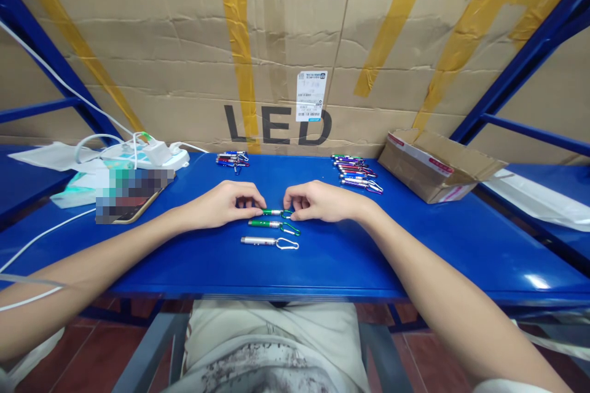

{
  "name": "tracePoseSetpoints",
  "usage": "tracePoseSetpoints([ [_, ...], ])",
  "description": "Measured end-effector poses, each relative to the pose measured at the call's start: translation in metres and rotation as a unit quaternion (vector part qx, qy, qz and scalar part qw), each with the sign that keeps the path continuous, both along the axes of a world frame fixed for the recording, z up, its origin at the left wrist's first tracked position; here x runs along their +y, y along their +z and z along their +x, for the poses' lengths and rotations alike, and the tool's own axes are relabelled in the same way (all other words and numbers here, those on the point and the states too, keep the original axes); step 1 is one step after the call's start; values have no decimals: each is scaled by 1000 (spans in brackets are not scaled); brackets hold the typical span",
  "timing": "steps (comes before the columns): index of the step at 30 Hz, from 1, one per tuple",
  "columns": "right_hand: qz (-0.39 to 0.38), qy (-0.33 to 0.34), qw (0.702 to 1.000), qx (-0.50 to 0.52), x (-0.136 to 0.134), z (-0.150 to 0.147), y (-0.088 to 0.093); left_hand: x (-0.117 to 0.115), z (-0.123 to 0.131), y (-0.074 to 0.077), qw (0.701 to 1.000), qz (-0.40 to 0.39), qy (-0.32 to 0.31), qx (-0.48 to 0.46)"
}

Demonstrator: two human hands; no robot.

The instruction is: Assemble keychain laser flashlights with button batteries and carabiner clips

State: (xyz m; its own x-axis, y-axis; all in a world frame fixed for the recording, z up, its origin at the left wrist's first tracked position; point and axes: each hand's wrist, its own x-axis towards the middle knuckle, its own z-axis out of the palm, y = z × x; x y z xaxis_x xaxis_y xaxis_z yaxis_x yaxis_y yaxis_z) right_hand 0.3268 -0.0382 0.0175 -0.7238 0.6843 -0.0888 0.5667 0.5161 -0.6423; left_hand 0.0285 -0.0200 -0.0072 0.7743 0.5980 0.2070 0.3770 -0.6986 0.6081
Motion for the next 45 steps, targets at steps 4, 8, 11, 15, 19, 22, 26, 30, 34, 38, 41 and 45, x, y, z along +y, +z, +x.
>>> tracePoseSetpoints([
  [4,-11,-2,1000,-13,-1,1,2,-1,0,0,1000,8,-7,4],
  [8,-17,-3,1000,-13,-2,1,3,-3,1,2,1000,18,-9,10],
  [11,-8,-9,1000,-12,-2,0,2,-4,1,3,1000,21,-12,15],
  [15,30,-34,999,6,-2,-4,-3,-4,1,3,999,32,-16,26],
  [19,40,-29,998,38,-1,-7,-8,-4,1,3,999,40,-14,30],
  [22,38,-27,998,45,0,-8,-11,-5,1,3,999,40,-13,32],
  [26,34,-31,998,45,0,-8,-12,-7,0,4,999,35,-12,27],
  [30,38,-36,998,43,-2,-11,-11,-13,1,7,999,39,-5,7],
  [34,71,-38,995,58,-4,-13,-10,-19,3,12,999,39,-24,0],
  [38,78,-31,995,58,-5,-13,-10,-22,4,14,998,50,-39,13],
  [41,74,-33,995,51,-5,-13,-10,-20,3,12,998,57,-28,16],
  [45,59,-33,997,36,-6,-12,-9,-17,2,10,997,61,-30,29],
])
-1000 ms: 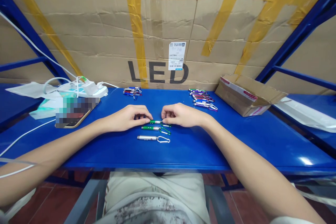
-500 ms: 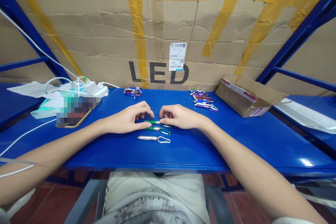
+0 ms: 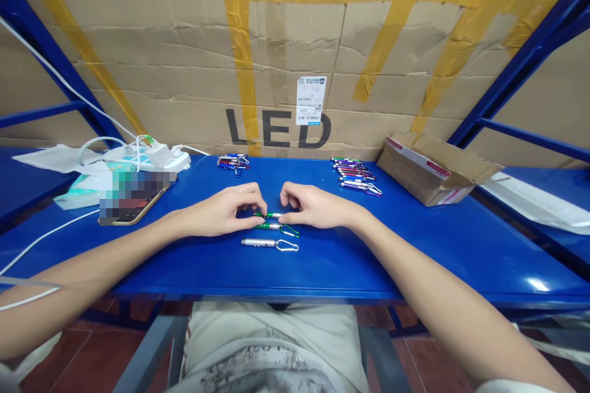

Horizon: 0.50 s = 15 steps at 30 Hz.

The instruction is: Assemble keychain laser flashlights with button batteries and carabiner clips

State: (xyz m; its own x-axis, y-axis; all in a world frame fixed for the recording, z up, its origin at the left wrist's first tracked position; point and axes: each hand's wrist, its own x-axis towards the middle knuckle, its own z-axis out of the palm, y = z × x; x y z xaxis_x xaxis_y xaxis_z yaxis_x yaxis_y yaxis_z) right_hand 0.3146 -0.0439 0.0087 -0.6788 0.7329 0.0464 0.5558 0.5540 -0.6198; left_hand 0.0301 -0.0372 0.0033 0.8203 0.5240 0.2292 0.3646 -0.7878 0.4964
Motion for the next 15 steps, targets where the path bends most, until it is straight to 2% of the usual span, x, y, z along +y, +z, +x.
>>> tracePoseSetpoints([
  [15,2,1,1000,-4,-4,-5,1,0,0,0,1000,22,-10,16],
])
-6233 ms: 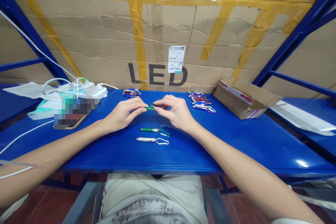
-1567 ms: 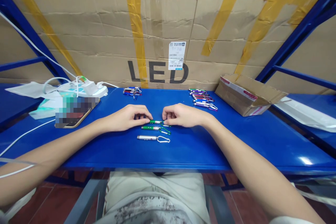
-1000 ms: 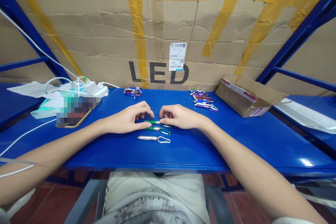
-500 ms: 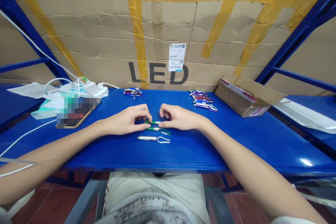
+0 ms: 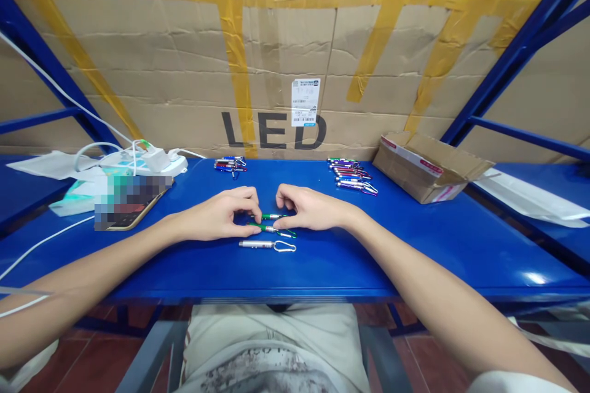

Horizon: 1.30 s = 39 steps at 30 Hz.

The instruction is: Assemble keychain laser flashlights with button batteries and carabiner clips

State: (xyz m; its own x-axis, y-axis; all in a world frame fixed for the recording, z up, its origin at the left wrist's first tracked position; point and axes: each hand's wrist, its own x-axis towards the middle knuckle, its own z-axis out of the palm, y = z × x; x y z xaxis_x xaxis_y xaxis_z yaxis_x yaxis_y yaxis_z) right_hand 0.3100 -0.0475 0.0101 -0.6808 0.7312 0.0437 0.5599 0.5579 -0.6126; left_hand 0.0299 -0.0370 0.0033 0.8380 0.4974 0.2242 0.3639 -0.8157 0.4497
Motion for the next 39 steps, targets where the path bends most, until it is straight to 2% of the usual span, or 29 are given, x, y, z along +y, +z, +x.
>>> tracePoseSetpoints([
  [10,-23,6,1000,-5,2,4,1,-1,0,2,1000,2,0,-2],
  [16,0,-2,1000,1,5,7,1,1,-2,3,1000,-5,4,-24],
  [19,47,-12,999,25,4,4,-1,6,-4,3,998,3,36,-42],
  [22,102,-6,994,48,-1,-1,-2,15,-5,-3,993,14,96,-71],
  [25,116,24,991,63,-12,-11,0,27,-6,-13,978,-17,170,-119],
  [28,124,71,988,52,-24,-22,-1,38,-7,-23,962,-41,212,-166],
  [33,178,126,975,-33,-35,-33,-7,47,-8,-30,948,-55,235,-208],
  [36,170,135,975,-54,-36,-34,-9,47,-8,-28,945,-64,234,-220],
  [39,157,139,977,-46,-37,-34,-8,46,-6,-27,939,-106,224,-238],
])
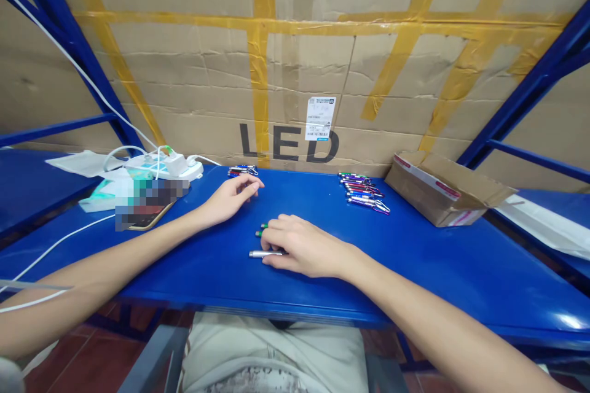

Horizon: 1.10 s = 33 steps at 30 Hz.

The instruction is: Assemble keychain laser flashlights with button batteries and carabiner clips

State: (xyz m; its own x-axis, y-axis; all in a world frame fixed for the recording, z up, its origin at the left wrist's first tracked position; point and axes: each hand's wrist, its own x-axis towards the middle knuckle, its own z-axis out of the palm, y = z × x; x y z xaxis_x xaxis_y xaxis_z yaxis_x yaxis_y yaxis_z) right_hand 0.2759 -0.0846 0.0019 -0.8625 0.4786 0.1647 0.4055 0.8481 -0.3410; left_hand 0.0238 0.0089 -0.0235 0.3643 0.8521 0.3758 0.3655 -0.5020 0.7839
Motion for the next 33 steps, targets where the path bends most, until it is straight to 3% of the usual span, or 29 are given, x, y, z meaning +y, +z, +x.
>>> tracePoseSetpoints([
  [7,-40,-9,999,31,-2,3,8,2,1,0,991,-100,-10,-86],
  [13,-81,-101,980,151,14,18,12,2,2,5,971,-158,9,-179],
  [15,-56,-143,972,176,23,24,9,1,4,8,962,-182,3,-202],
  [21,65,-174,971,152,46,38,0,-4,6,13,954,-187,-7,-234],
  [27,55,-197,972,117,42,34,-1,-5,5,15,944,-204,-18,-260],
  [33,59,-159,982,80,37,27,-7,-7,6,15,936,-220,-22,-274],
])
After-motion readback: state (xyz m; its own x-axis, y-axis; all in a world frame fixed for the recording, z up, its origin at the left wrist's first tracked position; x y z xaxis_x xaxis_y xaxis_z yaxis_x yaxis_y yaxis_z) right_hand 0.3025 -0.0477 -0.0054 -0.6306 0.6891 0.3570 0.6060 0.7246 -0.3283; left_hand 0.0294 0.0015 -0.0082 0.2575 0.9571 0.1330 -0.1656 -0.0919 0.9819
